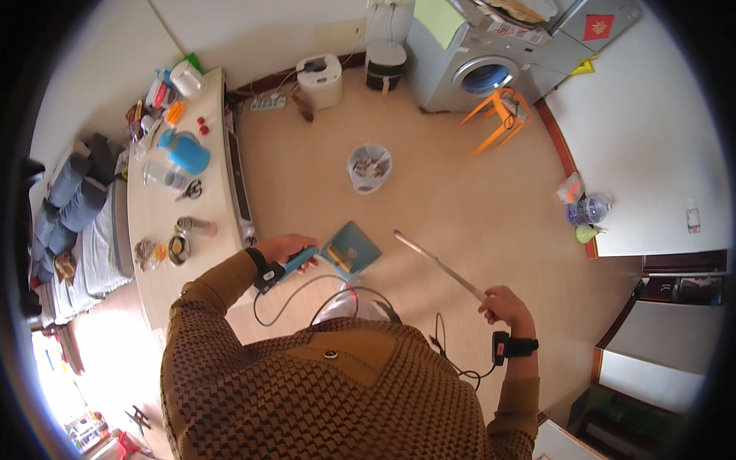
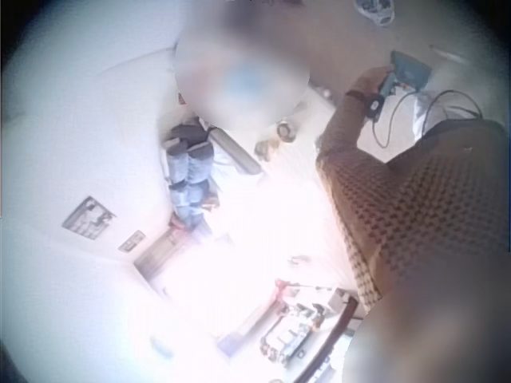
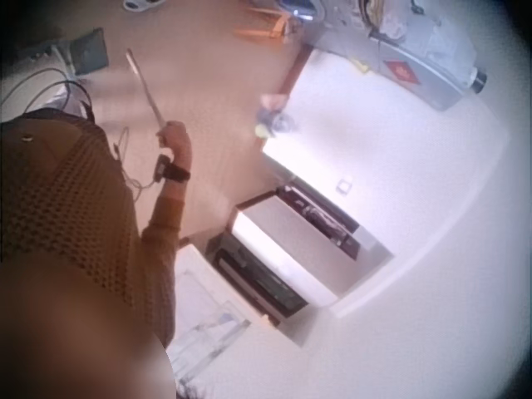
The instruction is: The person sweeps the floor with a broom and dustpan in a living room and bedroom, gathering debris into the dustpan and emptying it into a trash bin. The person moves between rooms to continue sweeping and then returns to the living room to finish.
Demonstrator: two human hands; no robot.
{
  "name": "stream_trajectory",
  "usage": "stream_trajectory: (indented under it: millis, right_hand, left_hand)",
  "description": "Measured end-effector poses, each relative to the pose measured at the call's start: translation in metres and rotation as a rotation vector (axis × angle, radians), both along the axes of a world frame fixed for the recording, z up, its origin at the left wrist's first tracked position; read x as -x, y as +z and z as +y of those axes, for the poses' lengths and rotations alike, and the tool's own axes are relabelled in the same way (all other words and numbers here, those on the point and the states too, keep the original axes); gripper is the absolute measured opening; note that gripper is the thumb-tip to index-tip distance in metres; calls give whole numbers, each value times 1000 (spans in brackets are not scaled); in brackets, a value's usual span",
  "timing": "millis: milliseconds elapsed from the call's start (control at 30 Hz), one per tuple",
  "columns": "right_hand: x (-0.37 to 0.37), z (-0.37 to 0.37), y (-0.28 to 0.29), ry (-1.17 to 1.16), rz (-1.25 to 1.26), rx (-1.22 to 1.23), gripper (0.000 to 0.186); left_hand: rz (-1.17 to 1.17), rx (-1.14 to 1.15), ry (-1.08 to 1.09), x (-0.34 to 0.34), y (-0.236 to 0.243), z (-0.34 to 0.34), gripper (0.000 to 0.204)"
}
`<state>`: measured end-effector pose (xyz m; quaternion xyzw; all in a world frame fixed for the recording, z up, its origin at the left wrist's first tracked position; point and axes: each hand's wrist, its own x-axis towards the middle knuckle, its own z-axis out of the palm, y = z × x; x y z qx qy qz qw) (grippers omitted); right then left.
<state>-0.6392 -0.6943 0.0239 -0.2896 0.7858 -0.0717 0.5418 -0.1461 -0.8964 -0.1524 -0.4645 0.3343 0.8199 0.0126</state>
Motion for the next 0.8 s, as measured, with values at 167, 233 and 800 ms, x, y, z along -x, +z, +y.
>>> stream_trajectory:
  millis: [167,233,800]
  right_hand:
    - [-44,-47,1,-47,-178,23,23]
    - [-60,-65,5,-61,-339,29,23]
    - [-226,-169,-22,444,-317,-42,27]
  left_hand:
    - [110,54,232,7,-2,29,36]
    - [91,12,297,16,-2,39,37]
    - [493,-511,430,79,-45,65,77]
